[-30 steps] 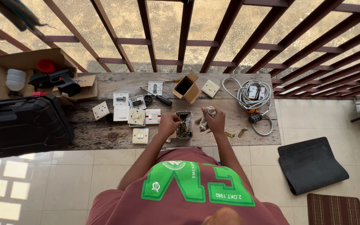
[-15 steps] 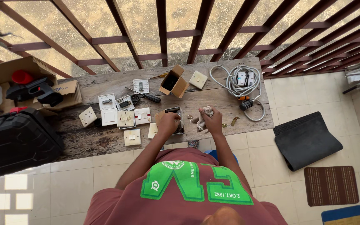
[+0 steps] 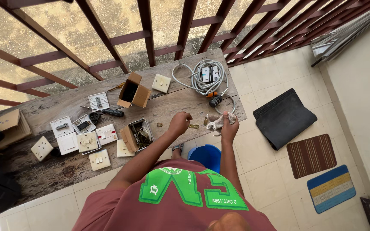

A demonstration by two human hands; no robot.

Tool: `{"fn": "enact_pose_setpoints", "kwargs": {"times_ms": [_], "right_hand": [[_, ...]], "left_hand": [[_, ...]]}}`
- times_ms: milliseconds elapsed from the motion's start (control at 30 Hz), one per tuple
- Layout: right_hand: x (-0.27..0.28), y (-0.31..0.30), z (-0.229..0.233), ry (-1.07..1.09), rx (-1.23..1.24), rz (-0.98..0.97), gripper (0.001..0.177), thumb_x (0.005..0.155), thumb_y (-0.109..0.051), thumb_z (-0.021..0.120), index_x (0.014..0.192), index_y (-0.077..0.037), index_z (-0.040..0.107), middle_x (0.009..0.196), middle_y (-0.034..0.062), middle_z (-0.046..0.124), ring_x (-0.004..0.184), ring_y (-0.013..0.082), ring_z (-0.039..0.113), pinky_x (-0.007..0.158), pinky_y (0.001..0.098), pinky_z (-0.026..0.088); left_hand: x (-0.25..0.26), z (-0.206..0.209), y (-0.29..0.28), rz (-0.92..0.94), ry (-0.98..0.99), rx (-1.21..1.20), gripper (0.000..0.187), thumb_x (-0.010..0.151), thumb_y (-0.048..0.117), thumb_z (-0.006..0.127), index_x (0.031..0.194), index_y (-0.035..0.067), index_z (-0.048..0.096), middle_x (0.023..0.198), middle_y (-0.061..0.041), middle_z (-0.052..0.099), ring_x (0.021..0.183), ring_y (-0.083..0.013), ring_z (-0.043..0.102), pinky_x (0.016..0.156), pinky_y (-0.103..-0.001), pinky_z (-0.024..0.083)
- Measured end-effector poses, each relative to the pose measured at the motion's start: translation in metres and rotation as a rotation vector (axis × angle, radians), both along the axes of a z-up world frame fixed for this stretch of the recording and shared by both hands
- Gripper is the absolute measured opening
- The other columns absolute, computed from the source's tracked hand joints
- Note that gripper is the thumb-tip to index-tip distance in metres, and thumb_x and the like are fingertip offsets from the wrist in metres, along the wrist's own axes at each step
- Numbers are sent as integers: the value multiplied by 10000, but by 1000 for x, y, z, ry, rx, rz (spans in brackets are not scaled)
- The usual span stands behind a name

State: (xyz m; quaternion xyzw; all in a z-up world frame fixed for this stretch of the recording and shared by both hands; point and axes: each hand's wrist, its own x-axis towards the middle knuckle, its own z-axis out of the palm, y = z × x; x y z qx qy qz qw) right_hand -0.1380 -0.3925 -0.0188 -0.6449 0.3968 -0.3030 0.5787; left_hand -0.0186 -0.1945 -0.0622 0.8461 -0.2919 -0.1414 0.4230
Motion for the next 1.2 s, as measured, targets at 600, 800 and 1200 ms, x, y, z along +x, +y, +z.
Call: {"fn": "enact_pose_setpoints", "kwargs": {"times_ms": [600, 800, 1200], "right_hand": [[-3, -55, -40, 62, 116, 79, 441, 944, -405, 766, 1049, 19, 708, 963, 70, 724, 891, 152, 620, 843, 313, 508], [32, -50, -32, -3, 219, 194, 457, 943, -439, 729, 1047, 5, 700, 956, 59, 724, 865, 139, 637, 797, 296, 524], [102, 115, 37, -112, 199, 682, 389, 1011, -442, 612, 1044, -65, 701, 897, -12, 663, 797, 39, 584, 699, 217, 487]], "left_hand": [[-4, -76, -85, 19, 184, 577, 210, 762, 135, 802, 870, -43, 771, 900, -284, 735, 861, -405, 728, 805, -443, 607], [21, -53, -43, 242, 861, -166, 189, 912, 110, 735, 914, -79, 738, 814, -169, 764, 664, -192, 730, 619, -328, 598], [13, 59, 52, 312, 579, -762, 232, 1016, 115, 652, 1117, -68, 753, 857, -29, 705, 711, -57, 582, 635, -224, 463]]}}
